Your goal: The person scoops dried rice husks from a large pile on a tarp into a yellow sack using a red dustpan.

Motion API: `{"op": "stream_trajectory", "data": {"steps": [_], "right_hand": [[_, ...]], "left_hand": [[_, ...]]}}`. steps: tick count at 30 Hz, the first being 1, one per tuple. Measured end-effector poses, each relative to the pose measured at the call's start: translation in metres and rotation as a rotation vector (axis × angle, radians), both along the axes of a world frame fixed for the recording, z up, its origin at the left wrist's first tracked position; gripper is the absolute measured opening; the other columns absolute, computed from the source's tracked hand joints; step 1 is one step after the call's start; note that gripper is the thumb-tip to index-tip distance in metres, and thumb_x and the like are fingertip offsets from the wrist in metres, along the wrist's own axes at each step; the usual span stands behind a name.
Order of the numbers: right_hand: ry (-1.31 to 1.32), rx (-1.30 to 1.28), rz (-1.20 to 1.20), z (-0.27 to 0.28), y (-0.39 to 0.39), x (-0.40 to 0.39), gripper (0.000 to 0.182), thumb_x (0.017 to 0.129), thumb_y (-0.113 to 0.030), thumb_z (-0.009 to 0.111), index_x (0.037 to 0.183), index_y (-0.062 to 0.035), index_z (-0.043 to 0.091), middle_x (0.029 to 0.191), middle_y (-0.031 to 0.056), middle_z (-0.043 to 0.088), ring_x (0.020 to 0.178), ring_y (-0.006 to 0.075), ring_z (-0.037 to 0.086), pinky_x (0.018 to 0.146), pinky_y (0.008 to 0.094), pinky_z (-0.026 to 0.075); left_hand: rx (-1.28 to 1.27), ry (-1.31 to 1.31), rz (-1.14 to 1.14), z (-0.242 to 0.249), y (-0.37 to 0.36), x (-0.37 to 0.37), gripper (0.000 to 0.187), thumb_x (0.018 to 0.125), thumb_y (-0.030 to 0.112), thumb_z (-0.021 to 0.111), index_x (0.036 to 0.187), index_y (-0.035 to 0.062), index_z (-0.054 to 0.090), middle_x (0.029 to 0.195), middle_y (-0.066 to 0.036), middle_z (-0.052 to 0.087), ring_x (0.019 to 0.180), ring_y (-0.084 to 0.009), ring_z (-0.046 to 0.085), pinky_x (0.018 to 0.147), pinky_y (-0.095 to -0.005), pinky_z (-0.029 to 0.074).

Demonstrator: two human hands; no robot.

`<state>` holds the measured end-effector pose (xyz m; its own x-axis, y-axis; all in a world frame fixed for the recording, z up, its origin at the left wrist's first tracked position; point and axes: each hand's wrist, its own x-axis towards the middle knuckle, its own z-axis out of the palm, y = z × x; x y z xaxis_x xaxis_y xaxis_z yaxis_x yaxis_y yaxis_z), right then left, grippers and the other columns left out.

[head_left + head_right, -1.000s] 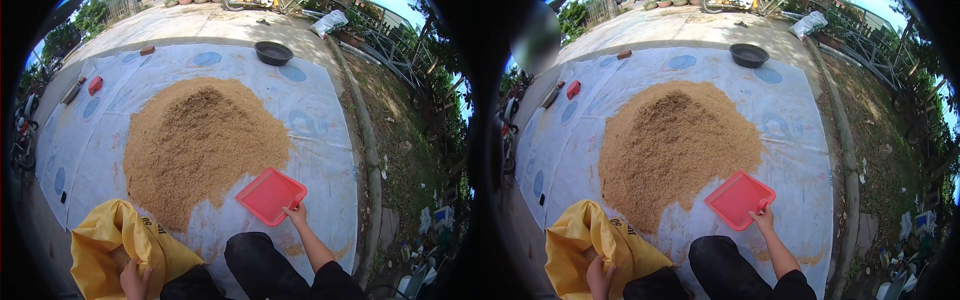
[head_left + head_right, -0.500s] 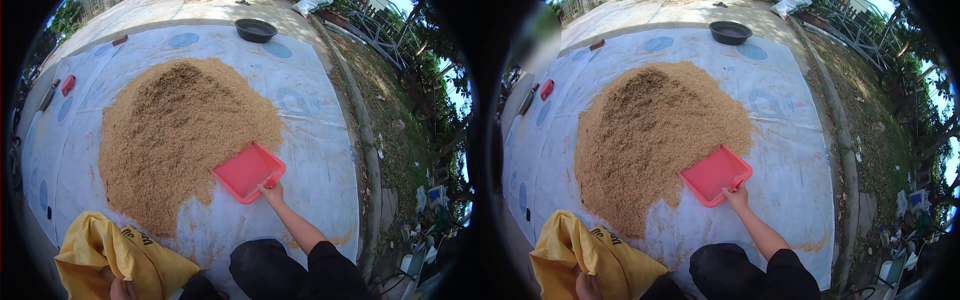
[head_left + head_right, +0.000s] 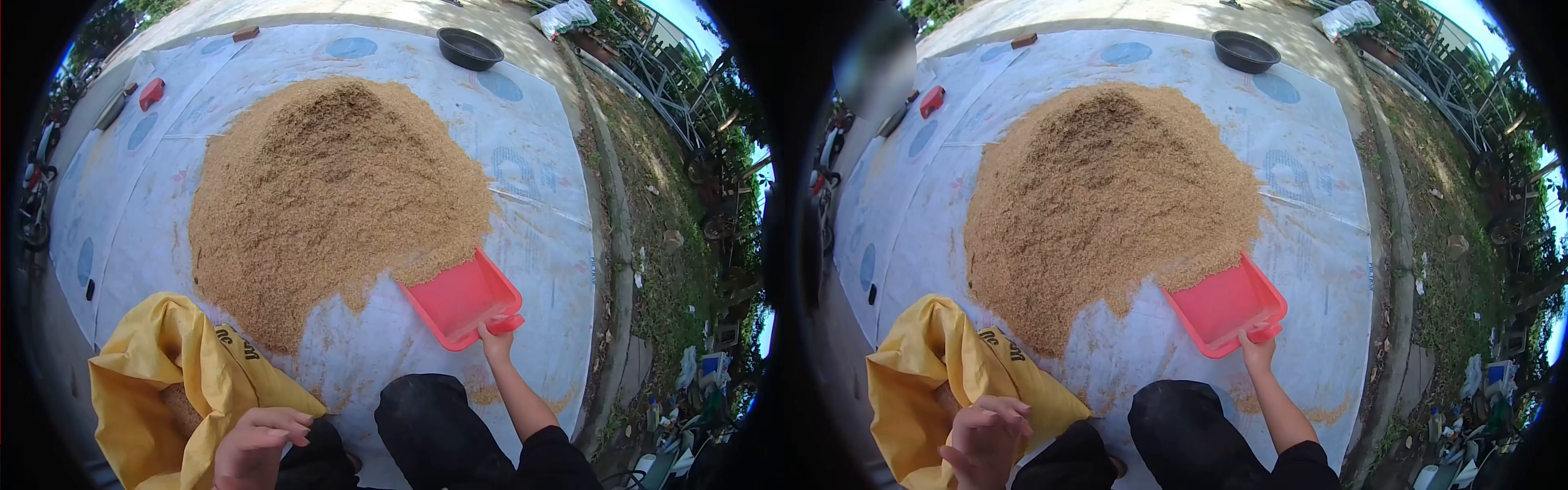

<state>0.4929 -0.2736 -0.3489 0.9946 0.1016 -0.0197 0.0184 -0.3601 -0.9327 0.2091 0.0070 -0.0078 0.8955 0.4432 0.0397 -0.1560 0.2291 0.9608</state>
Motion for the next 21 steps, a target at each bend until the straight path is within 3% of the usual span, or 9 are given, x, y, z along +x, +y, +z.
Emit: {"op": "stream_trajectory", "data": {"steps": [1, 3, 5, 7, 12, 14, 19, 21], "right_hand": [[-0.008, 0.017, -0.029, 0.005, -0.011, -0.003, 0.035, 0.069, -0.008, 0.073, 0.096, -0.0012, 0.051, 0.089, 0.0076, 0.058, 0.083, 0.0158, 0.056, 0.075, 0.0308, 0.045], [-0.014, 0.027, -0.037, 0.006, -0.038, -0.007, 0.036, 0.068, -0.008, 0.073, 0.095, -0.0013, 0.050, 0.087, 0.0061, 0.056, 0.082, 0.0148, 0.054, 0.075, 0.0304, 0.045], [-0.013, -0.048, -0.066, 0.002, -0.065, -0.008, 0.036, 0.068, -0.007, 0.073, 0.094, -0.0021, 0.049, 0.087, 0.0059, 0.054, 0.082, 0.0151, 0.054, 0.076, 0.0307, 0.044], [0.000, -0.018, -0.104, -0.010, -0.090, -0.008, 0.036, 0.069, -0.007, 0.073, 0.095, -0.0022, 0.049, 0.088, 0.0062, 0.054, 0.083, 0.0155, 0.053, 0.077, 0.0310, 0.044], [0.070, -0.023, -0.154, -0.042, -0.132, 0.002, 0.036, 0.068, -0.006, 0.073, 0.096, -0.0026, 0.049, 0.090, 0.0073, 0.055, 0.086, 0.0163, 0.053, 0.080, 0.0313, 0.044], [0.047, -0.031, -0.146, -0.027, -0.123, -0.006, 0.036, 0.068, -0.006, 0.073, 0.095, -0.0026, 0.050, 0.091, 0.0073, 0.055, 0.086, 0.0162, 0.054, 0.079, 0.0313, 0.044], [0.059, 0.037, -0.146, -0.032, -0.126, -0.007, 0.036, 0.068, -0.006, 0.072, 0.096, -0.0024, 0.050, 0.091, 0.0072, 0.055, 0.085, 0.0162, 0.055, 0.078, 0.0311, 0.045], [0.053, 0.012, -0.124, -0.029, -0.127, -0.008, 0.036, 0.068, -0.006, 0.072, 0.096, -0.0023, 0.049, 0.091, 0.0073, 0.056, 0.085, 0.0161, 0.055, 0.078, 0.0309, 0.046]], "left_hand": [[-0.088, -0.115, -0.148, 0.005, -0.006, 0.022, 0.085, 0.085, 0.070, 0.022, 0.115, -0.0051, 0.050, 0.113, -0.020, 0.049, 0.105, -0.0269, 0.045, 0.094, -0.0372, 0.034], [-0.296, -0.365, -0.402, 0.016, -0.023, 0.066, 0.092, 0.081, 0.076, 0.019, 0.112, -0.0041, 0.054, 0.114, -0.019, 0.047, 0.099, -0.0241, 0.044, 0.093, -0.0345, 0.030], [-0.617, -0.578, -0.547, 0.012, -0.056, 0.089, 0.102, 0.074, 0.083, 0.015, 0.107, -0.0036, 0.058, 0.118, -0.020, 0.044, 0.099, -0.0236, 0.042, 0.091, -0.0342, 0.028], [-0.690, -0.924, -0.636, 0.022, -0.078, 0.113, 0.108, 0.067, 0.088, 0.010, 0.100, -0.0026, 0.060, 0.120, -0.020, 0.041, 0.099, -0.0239, 0.040, 0.089, -0.0337, 0.026], [-0.761, -1.023, -0.659, 0.028, -0.097, 0.129, 0.107, 0.065, 0.089, 0.005, 0.090, 0.0004, 0.061, 0.117, -0.021, 0.042, 0.098, -0.0236, 0.039, 0.087, -0.0337, 0.025], [-0.728, -1.017, -0.666, 0.029, -0.095, 0.129, 0.107, 0.065, 0.089, 0.004, 0.087, 0.0012, 0.061, 0.116, -0.021, 0.042, 0.098, -0.0238, 0.039, 0.087, -0.0340, 0.025], [-1.085, -0.896, -0.644, 0.049, -0.096, 0.121, 0.111, 0.061, 0.090, -0.002, 0.087, 0.0021, 0.061, 0.114, -0.020, 0.044, 0.101, -0.0237, 0.038, 0.089, -0.0334, 0.024], [-0.999, -0.809, -0.693, 0.055, -0.086, 0.117, 0.111, 0.061, 0.090, -0.003, 0.087, 0.0023, 0.061, 0.113, -0.019, 0.044, 0.101, -0.0235, 0.037, 0.089, -0.0329, 0.023]]}}
